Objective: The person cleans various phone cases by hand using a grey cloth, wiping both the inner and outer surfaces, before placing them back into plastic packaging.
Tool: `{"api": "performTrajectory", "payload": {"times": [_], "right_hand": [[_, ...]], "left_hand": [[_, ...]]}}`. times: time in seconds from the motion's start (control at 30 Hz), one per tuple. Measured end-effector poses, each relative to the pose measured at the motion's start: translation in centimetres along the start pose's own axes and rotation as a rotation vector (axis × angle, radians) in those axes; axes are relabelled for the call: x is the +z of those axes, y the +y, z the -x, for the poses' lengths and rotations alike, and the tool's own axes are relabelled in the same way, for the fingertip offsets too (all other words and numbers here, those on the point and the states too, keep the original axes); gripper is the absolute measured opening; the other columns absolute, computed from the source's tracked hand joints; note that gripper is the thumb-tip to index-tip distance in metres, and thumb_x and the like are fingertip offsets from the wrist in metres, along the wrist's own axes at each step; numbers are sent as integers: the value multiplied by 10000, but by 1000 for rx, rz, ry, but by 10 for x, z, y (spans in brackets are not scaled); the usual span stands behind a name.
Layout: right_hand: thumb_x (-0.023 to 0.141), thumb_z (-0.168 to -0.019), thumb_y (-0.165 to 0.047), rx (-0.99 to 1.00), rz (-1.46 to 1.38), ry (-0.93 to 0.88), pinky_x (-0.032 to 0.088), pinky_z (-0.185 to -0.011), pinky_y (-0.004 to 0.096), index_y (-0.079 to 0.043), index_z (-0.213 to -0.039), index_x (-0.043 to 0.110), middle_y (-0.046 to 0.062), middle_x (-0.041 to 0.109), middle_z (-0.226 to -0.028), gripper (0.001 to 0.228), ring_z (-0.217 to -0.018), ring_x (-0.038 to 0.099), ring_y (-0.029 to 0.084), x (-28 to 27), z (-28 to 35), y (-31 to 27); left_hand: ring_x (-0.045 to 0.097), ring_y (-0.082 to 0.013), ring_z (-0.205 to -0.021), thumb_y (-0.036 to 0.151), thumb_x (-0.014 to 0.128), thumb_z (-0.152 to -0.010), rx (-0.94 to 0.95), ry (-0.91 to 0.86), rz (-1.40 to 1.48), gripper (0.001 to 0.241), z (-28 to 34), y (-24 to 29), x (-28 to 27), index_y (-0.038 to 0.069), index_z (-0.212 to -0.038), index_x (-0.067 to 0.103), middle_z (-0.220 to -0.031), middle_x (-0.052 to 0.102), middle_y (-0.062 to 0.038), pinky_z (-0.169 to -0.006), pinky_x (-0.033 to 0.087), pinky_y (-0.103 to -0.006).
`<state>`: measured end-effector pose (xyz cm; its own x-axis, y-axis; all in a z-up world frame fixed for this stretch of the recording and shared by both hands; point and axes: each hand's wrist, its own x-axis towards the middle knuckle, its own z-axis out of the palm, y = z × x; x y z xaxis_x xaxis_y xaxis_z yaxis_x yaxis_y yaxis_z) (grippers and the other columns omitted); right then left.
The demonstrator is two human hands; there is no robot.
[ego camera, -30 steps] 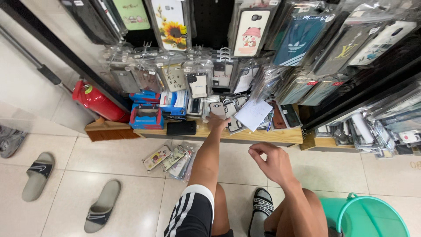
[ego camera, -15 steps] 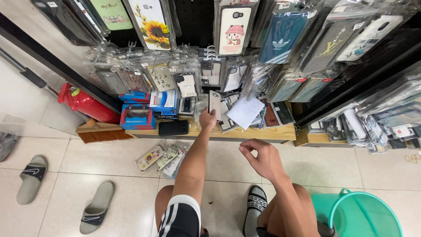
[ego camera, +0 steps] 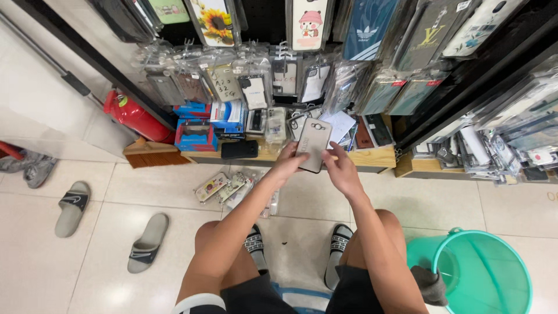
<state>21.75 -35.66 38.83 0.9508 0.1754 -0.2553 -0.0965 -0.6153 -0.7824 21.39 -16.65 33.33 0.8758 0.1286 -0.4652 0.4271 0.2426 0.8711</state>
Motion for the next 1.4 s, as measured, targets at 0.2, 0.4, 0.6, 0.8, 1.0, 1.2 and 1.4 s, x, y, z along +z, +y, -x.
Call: {"api": "performTrajectory", "payload": {"times": [0.2,0.4,0.6,0.8,1.0,1.2,1.4], "right_hand": [[602,-1097,-65,-403,-718,144,514,-738,243,-40,-1492,503,47,663,-936,407,-828,598,102,18,-4,11],[650,-1039,-1,-697,-282,209,596,-686,359,-69,-1328,650,134,682,-1210,297,-832,710,275,14,35,-34],[510,-1097,-42,-748,-297,228,533,-646,400,-48,-1510,451,149,687,-1014,418,-744,637,260,33,23,-7],[413,-1128,-24,-755,-612,16,594,-746,367,-34,-1571,320,176,731,-1141,452,-817,686,187,33,29,-22],[655,-1025,-38,-775,-254,72,593,-660,292,-72,-1122,782,104,721,-1327,163,-950,732,220,25,57,-64],[770,-967,-129,-804,-243,136,615,-732,341,-61,-1256,744,116,675,-1310,298,-1051,709,289,30,57,-57],[619,-1077,-276,-537,-652,13,632,-815,449,-19,-1465,568,162,656,-1315,468,-1183,658,266,68,0,23]], "left_hand": [[626,-371,-1235,54,678,-975,500,-247,-222,550,92,27,-2,29,-1467,434,-1292,651,-343,-970,573,-540],[649,-563,-1174,213,700,-969,545,-27,-292,737,122,34,5,104,-1572,290,-1291,642,-356,-955,568,-624],[494,-583,-1376,211,774,-930,742,121,-333,893,114,29,3,59,-1621,228,-1471,478,-358,-1112,434,-686],[397,-563,-1470,414,712,-938,696,-23,-339,905,120,35,1,86,-1639,244,-1561,391,-342,-1192,331,-638],[481,-293,-1311,465,492,-1112,574,-113,158,719,103,26,5,127,-1646,149,-1474,440,-157,-1019,444,-413],[653,-110,-1063,443,563,-1118,495,-297,535,441,74,18,-7,261,-1496,427,-1231,669,-37,-836,519,-254],[598,-370,-1139,472,725,-960,736,-138,-396,529,79,23,-18,175,-1367,563,-1250,527,-138,-923,490,-456]]}}
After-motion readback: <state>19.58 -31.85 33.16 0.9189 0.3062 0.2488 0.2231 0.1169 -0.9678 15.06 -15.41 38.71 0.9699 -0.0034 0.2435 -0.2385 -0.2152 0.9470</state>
